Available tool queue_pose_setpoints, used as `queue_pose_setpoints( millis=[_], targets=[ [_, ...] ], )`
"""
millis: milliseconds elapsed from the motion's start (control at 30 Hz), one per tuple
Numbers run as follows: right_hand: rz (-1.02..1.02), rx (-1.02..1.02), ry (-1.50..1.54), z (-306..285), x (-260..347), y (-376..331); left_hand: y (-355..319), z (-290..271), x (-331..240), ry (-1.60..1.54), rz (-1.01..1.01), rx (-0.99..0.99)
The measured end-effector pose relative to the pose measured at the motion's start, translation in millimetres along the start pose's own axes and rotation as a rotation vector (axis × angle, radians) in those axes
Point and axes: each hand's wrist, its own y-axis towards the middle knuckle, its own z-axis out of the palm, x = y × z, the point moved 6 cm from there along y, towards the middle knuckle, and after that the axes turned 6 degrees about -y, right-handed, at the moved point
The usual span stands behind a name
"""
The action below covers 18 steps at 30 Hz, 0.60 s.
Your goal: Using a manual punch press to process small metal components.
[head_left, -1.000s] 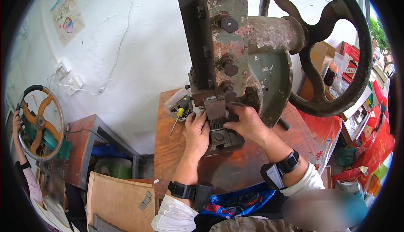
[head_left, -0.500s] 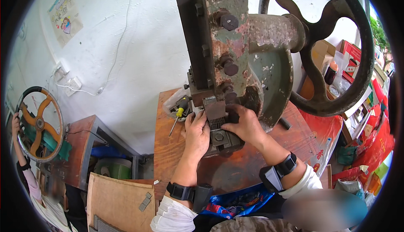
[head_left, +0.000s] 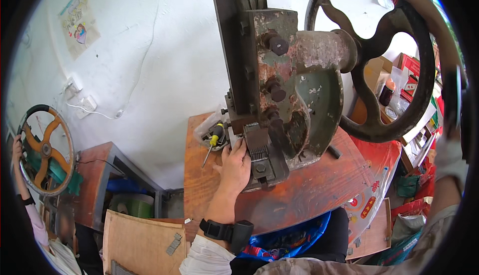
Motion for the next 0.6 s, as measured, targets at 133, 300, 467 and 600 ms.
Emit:
queue_pose_setpoints(
  millis=[133, 300, 467, 600],
  targets=[
    [0.006, 0.291, 0.089, 21.4, -28.8, 22.2, 0.6, -2.4, 18.0, -0.097, 0.065, -0.01],
    [0.174, -0.643, 0.113, 113.7, -83.4, -222.8, -7.5, -13.9, 26.0, -0.098, 0.008, -0.023],
    [0.238, -0.543, 0.421, 181.9, -116.8, -265.8, -6.0, -9.0, 23.3, -0.085, 0.007, -0.004],
    [0.324, -0.327, 0.302, 56.7, -75.1, -164.9, -0.8, -12.4, 17.4, -0.199, 0.057, -0.018]
  ],
)
